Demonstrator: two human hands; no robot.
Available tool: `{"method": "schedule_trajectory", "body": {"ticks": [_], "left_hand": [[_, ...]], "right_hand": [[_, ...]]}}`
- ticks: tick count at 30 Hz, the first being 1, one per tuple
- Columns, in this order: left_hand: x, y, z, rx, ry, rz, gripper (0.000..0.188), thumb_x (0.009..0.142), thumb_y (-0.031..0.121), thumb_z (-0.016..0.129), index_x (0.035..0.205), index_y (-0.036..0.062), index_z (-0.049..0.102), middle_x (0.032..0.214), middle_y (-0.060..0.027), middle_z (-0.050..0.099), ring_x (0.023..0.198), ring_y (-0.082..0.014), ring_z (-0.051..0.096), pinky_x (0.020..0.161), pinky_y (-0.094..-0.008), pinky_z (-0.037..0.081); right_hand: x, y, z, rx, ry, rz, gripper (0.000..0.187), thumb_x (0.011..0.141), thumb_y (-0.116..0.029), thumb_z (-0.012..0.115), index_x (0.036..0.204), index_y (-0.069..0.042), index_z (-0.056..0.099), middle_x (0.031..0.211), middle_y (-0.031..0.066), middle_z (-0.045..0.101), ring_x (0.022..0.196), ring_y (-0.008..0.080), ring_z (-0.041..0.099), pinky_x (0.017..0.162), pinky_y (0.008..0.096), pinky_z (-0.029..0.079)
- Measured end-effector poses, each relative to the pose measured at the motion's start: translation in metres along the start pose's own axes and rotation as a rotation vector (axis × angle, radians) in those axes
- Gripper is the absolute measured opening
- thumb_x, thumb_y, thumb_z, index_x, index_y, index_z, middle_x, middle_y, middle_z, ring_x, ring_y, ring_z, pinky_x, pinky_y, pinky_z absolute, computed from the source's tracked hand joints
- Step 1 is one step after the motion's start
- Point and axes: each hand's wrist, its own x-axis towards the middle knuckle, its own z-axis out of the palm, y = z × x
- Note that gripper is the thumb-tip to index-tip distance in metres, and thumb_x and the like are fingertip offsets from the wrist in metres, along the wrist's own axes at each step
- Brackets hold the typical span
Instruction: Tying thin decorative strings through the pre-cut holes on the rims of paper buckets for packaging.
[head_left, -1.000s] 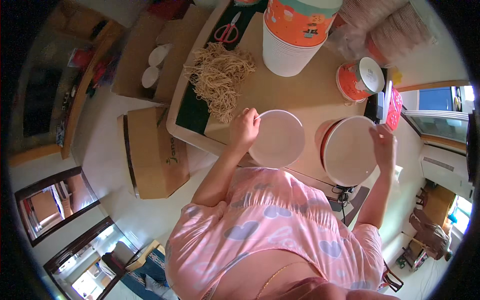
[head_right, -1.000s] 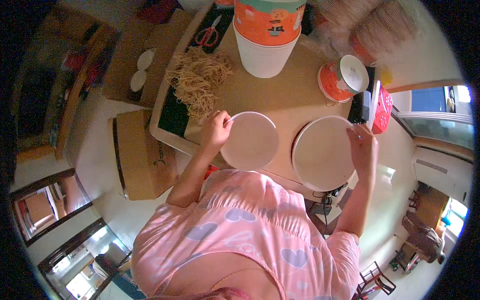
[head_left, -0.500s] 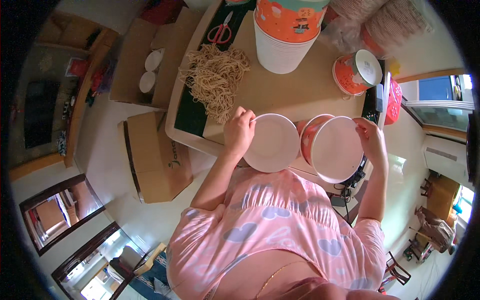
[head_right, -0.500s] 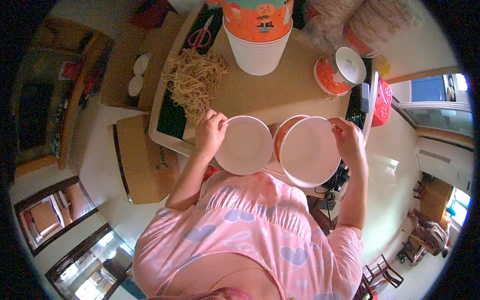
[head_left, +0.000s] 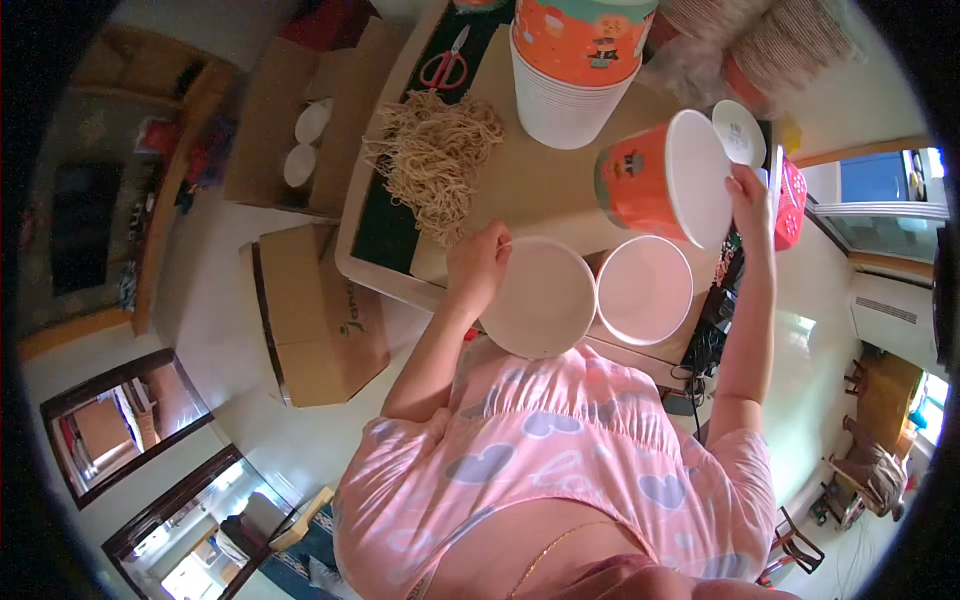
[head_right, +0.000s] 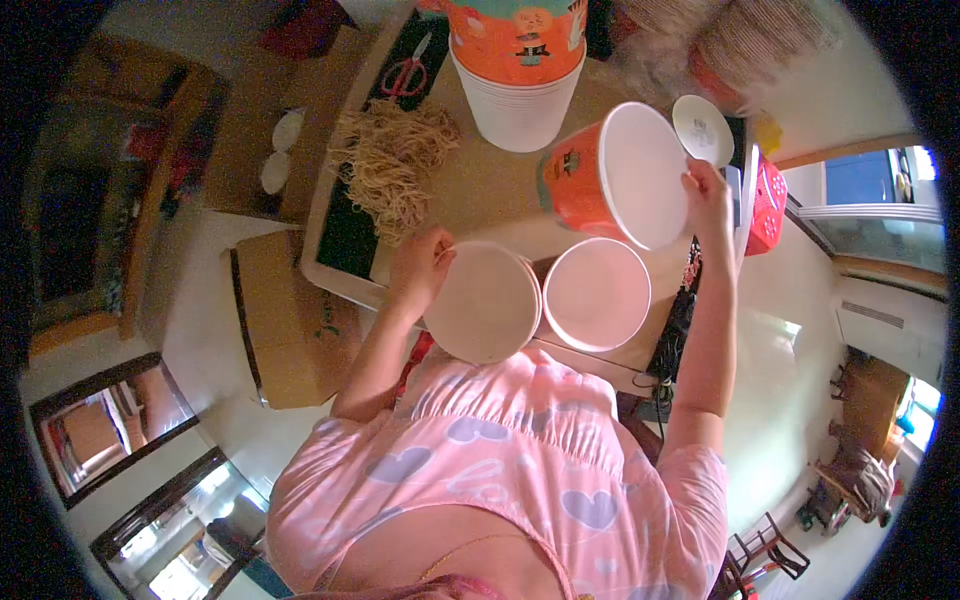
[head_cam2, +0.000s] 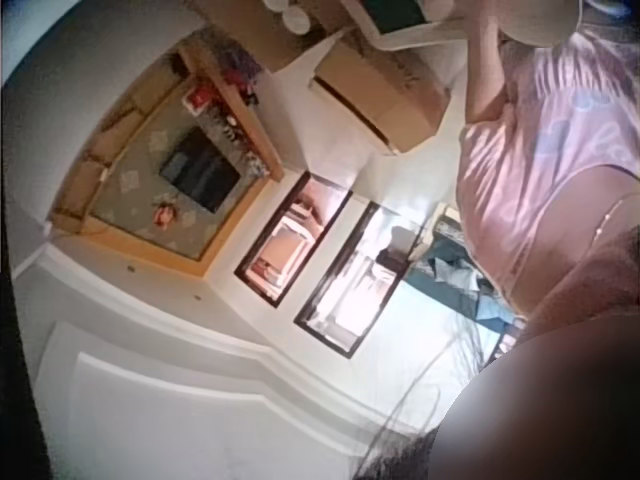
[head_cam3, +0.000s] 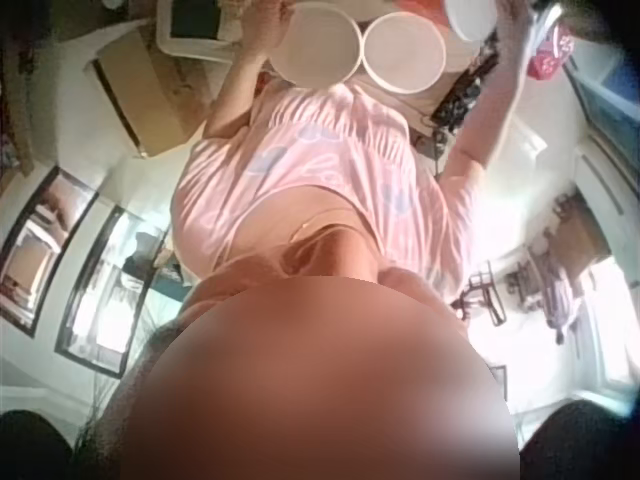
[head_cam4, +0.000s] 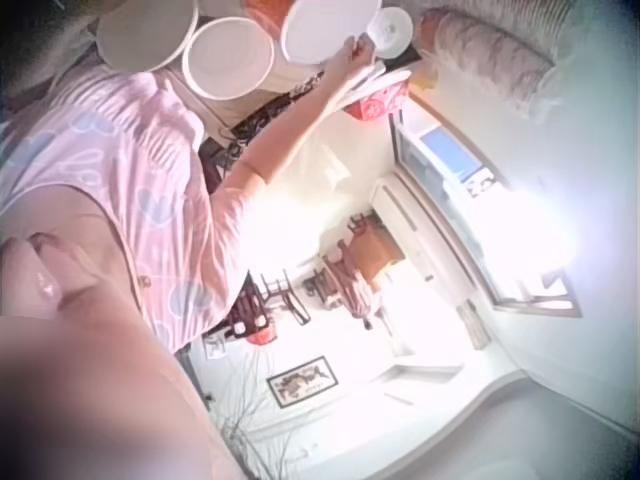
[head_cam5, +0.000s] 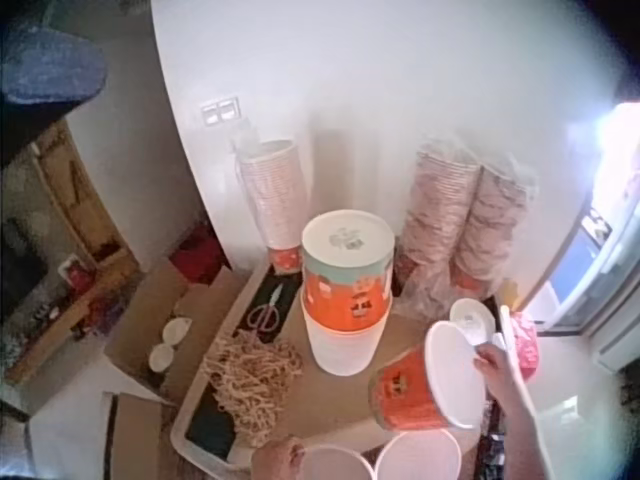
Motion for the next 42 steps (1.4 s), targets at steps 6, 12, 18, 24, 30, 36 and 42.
{"method": "schedule_trajectory", "body": {"ticks": [6,12,18,24,30,36,42], "left_hand": [[-0.003,0.005,-0.01,-0.106,-0.074,-0.016,0.013,0.076,0.003,0.066,0.086,0.0045,0.057,0.077,-0.0101,0.064,0.066,-0.0266,0.063,0.056,-0.0354,0.049],[-0.004,0.036,-0.051,-0.125,-0.042,0.075,0.016,0.075,0.002,0.064,0.085,0.0049,0.052,0.072,-0.0097,0.063,0.063,-0.026,0.063,0.054,-0.0365,0.047],[0.001,0.05,-0.079,-0.232,-0.101,0.012,0.013,0.078,0.004,0.063,0.086,0.0041,0.053,0.073,-0.0101,0.063,0.063,-0.0245,0.064,0.056,-0.0335,0.049],[0.014,0.098,-0.141,-0.446,0.317,0.202,0.012,0.086,0.008,0.061,0.092,0.0021,0.053,0.09,-0.007,0.064,0.078,-0.0099,0.058,0.07,-0.0233,0.048],[0.071,0.145,-0.165,-0.035,0.798,1.058,0.047,0.07,-0.004,0.063,0.115,0.0093,0.055,0.112,-0.0147,0.062,0.091,-0.032,0.064,0.077,-0.0344,0.051],[0.116,0.162,-0.185,-0.443,0.301,0.77,0.064,0.081,-0.006,0.04,0.142,-0.0045,0.022,0.144,-0.023,0.03,0.135,-0.0301,0.029,0.11,-0.0358,0.021],[0.173,0.081,-0.117,-0.442,0.371,0.61,0.055,0.085,0.004,0.054,0.138,0.01,0.037,0.13,-0.0122,0.051,0.113,-0.0252,0.054,0.081,-0.0326,0.048]], "right_hand": [[-0.016,0.032,0.05,-0.184,-0.115,0.206,0.023,0.082,-0.009,0.062,0.105,-0.008,0.062,0.076,0.013,0.064,0.072,0.0256,0.063,0.068,0.0347,0.05],[-0.032,-0.042,0.043,-0.251,0.012,-0.1,0.029,0.083,-0.011,0.062,0.111,-0.005,0.06,0.083,0.0114,0.065,0.077,0.0262,0.063,0.073,0.0356,0.05],[-0.058,-0.135,0.02,0.174,-0.618,0.139,0.027,0.096,-0.022,0.046,0.113,-0.005,0.06,0.075,0.0041,0.063,0.065,0.0097,0.057,0.06,0.0239,0.047],[-0.066,-0.179,-0.011,0.502,-0.79,0.268,0.047,0.099,-0.037,0.034,0.132,-0.005,0.047,0.073,0.0062,0.065,0.06,0.0137,0.062,0.059,0.0239,0.05],[-0.007,-0.229,-0.024,1.15,-0.345,-0.186,0.072,0.094,-0.045,0.045,0.147,-0.009,0.011,0.149,0.0099,0.025,0.133,0.0231,0.032,0.106,0.0377,0.031],[0.096,-0.235,-0.002,0.493,0.021,-0.815,0.074,0.088,-0.005,0.054,0.147,-0.011,0.01,0.144,0.0108,0.033,0.13,0.0232,0.036,0.103,0.038,0.034],[0.118,-0.191,0.052,0.459,-0.122,-0.619,0.074,0.087,-0.006,0.059,0.147,-0.012,0.016,0.146,0.0103,0.03,0.135,0.0215,0.029,0.108,0.0381,0.026]]}}
